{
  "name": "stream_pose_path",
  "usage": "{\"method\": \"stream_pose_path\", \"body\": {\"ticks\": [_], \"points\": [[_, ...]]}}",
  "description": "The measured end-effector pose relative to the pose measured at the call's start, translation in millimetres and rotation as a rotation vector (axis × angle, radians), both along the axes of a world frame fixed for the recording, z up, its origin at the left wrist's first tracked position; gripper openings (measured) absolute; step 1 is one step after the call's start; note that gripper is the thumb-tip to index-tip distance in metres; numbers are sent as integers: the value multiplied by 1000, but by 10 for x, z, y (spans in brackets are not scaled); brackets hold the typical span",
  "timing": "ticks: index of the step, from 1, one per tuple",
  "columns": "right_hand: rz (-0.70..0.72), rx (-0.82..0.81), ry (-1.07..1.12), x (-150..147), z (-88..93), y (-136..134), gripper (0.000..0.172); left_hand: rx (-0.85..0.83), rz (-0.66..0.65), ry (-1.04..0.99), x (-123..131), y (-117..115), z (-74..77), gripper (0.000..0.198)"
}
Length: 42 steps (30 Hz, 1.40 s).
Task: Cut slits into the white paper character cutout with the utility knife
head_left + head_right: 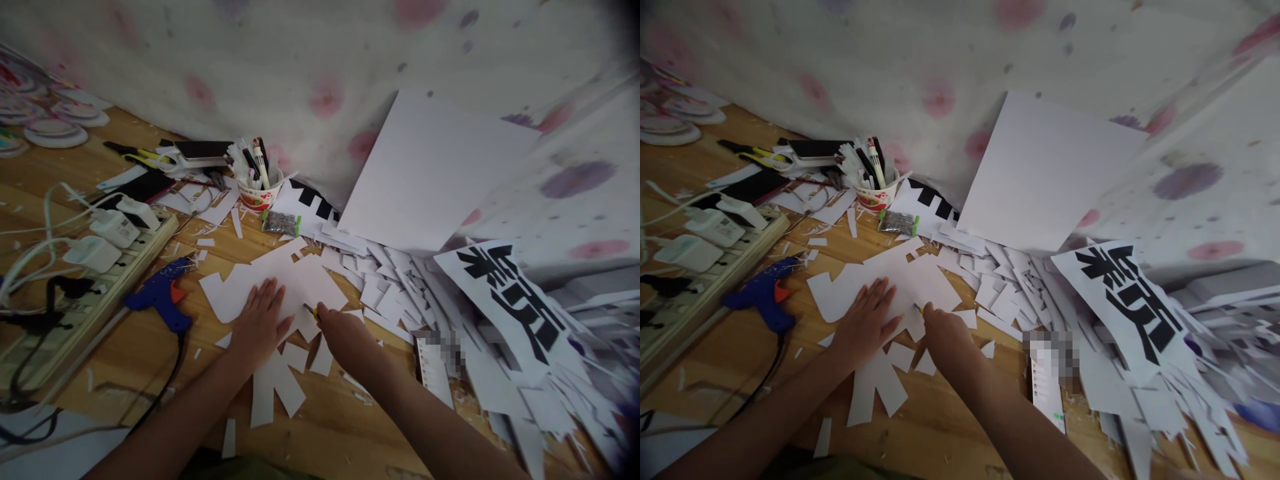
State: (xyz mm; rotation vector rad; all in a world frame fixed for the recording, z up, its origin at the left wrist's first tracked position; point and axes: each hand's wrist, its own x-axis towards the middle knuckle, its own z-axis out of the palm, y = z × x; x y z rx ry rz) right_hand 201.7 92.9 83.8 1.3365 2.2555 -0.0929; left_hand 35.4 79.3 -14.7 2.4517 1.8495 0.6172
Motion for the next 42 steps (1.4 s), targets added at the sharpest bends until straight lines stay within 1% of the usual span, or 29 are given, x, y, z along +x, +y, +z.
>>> {"method": "stream_pose_path", "body": {"ticks": [8,15,20,26,29,35,42], "points": [[-15,-27,22,41,-2,-31,20,8,-10,4,-4,-1,7,53],[-31,-61,0,34,61,-50,28,7,0,-20,-4,1,2,51],[-32,-74,-42,87,-4,-93,32,17,-1,-44,-4,-3,-14,53],[-55,-101,-44,187,-101,-149,33,12,-3,-13,-3,1,2,53],[-47,-81,-49,212,-100,-187,35,7,-7,-5,-1,1,13,53],[-48,-92,-35,231,-56,-222,31,10,3,35,3,7,-2,54],[-85,-105,-50,253,-76,-241,30,5,4,4,-2,6,-3,54]]}}
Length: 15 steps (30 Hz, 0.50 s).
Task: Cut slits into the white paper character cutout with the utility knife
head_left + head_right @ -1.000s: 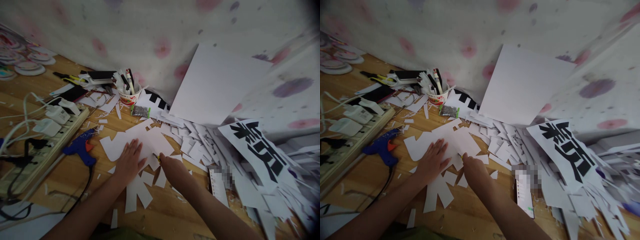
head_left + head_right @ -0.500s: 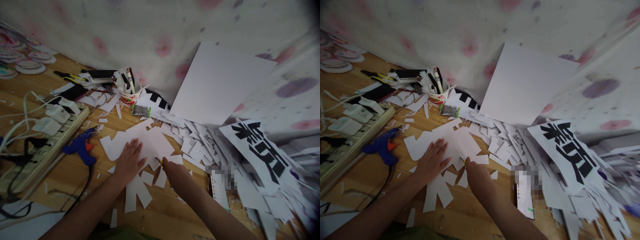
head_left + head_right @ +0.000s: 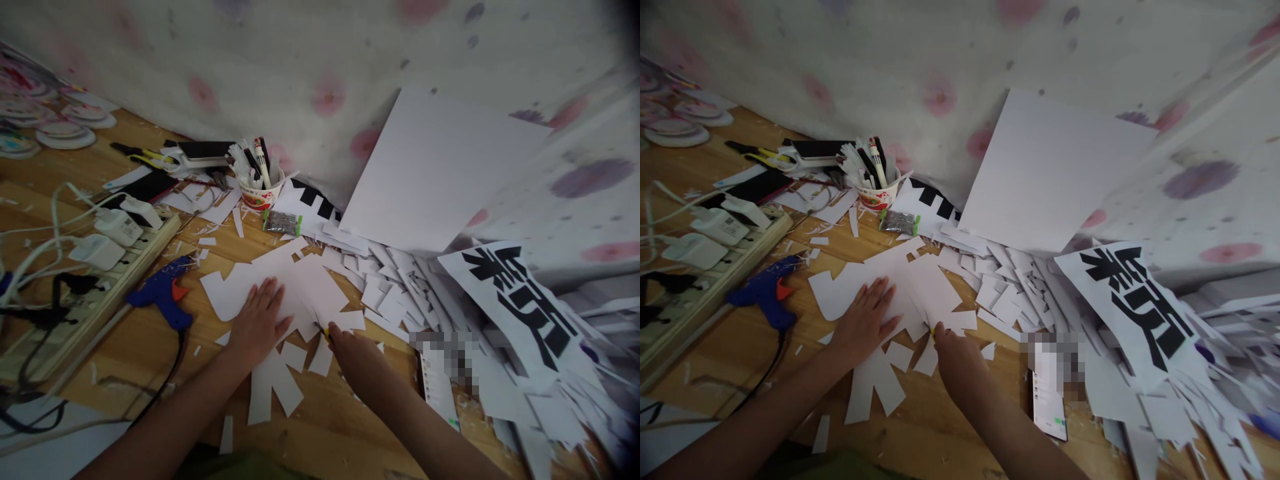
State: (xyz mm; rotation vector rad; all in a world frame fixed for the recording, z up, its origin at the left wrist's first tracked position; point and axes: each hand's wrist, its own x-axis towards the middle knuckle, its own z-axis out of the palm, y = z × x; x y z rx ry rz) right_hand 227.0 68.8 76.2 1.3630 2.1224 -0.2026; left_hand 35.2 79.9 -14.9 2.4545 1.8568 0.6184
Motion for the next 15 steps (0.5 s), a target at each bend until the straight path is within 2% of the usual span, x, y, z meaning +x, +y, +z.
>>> {"method": "stream_pose_path", "body": {"ticks": [9,15], "points": [[-46,-31,32,-26,49,-15,27,-4,-3,17,2,-10,18,55],[-26,-23,32,-34,40,-13,26,-3,-9,42,0,-8,25,55]]}}
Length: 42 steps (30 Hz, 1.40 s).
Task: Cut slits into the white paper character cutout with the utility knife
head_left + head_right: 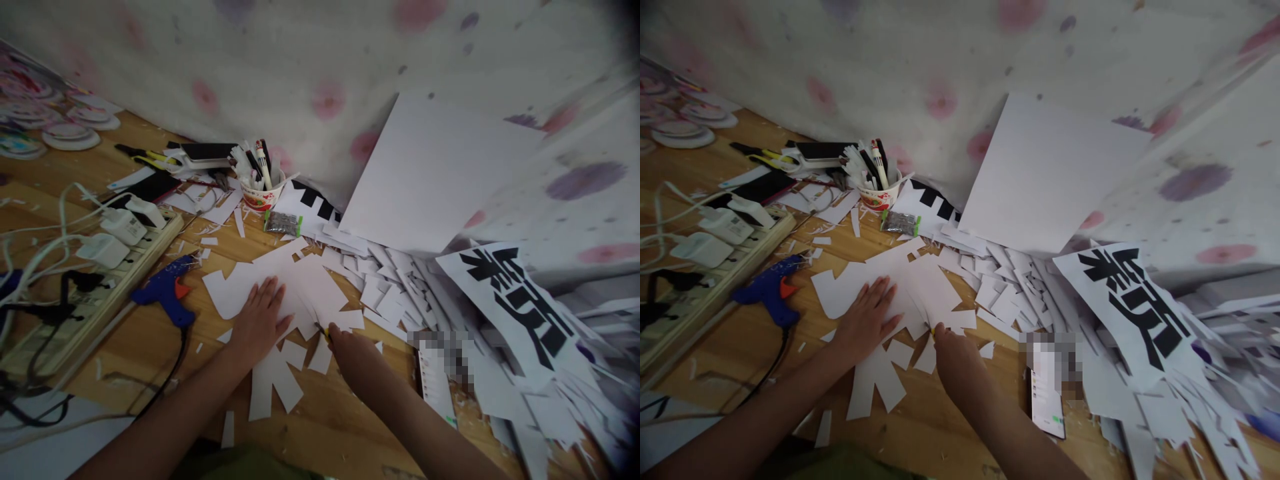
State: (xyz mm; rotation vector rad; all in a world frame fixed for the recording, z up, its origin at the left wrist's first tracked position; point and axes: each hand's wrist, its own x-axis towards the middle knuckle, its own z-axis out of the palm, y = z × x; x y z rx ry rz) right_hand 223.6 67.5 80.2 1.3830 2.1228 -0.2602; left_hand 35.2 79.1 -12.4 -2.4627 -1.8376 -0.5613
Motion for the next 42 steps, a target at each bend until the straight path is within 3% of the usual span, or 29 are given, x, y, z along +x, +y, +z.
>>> {"method": "stream_pose_path", "body": {"ticks": [6,10,14,18,21,24,30,32,37,42], "points": [[-45,31,47,2,25,-31,17,-35,5,31,5,-14,23,56],[-64,96,47,65,94,7,18,-118,0,5,14,13,170,57],[-47,157,54,133,349,279,17,-247,-131,-56,3,191,444,66],[80,25,65,78,709,624,19,-356,-268,-56,-38,438,686,76],[86,-58,33,-3,845,698,21,-448,-319,-37,-74,481,766,71],[94,-1,62,-24,753,568,20,-489,-382,-48,-115,356,702,62],[10,111,113,98,265,184,21,-322,-426,-17,-51,82,290,51],[-10,123,118,132,152,127,20,-241,-379,-8,64,62,173,48],[-42,139,147,164,4,90,27,-56,-18,-13,408,62,26,52],[-20,123,128,161,-16,100,33,-18,3,41,504,57,-4,59]]}}
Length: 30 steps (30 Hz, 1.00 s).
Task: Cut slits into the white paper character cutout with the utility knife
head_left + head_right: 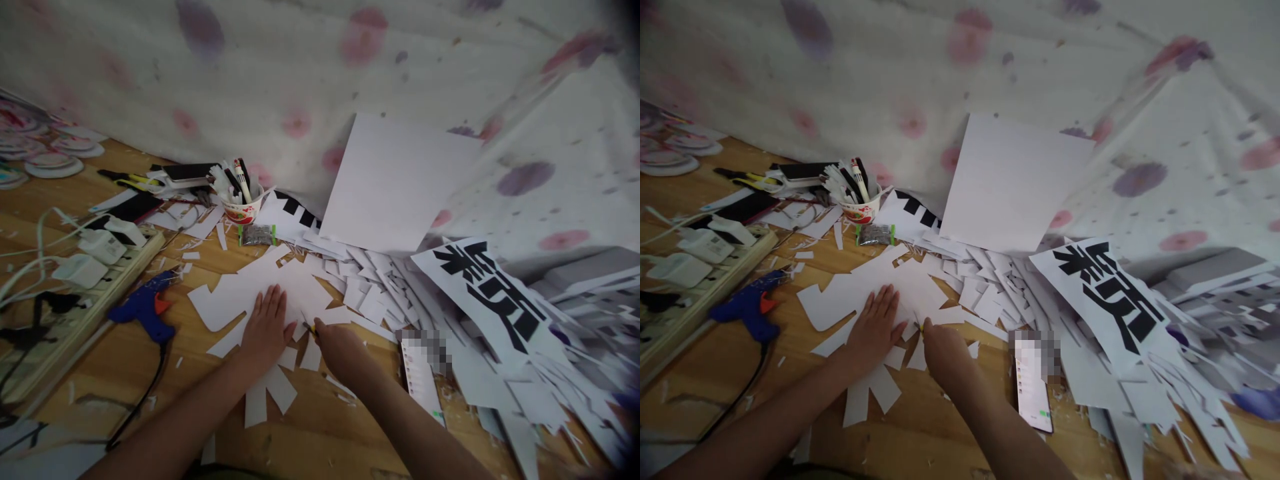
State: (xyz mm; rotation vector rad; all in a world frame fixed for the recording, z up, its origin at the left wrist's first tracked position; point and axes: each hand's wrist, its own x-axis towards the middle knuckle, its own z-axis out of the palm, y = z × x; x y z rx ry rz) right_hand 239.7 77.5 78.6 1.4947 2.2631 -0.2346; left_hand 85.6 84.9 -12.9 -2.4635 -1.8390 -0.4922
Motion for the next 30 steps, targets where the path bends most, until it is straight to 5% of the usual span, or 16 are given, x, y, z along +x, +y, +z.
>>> {"method": "stream_pose_path", "body": {"ticks": [9,30], "points": [[-36,-77,-12,-23,128,-4,36,-44,9,25,-20,12,29,58],[-63,-94,32,34,12,-31,41,-135,-2,-17,-30,11,56,60]]}}
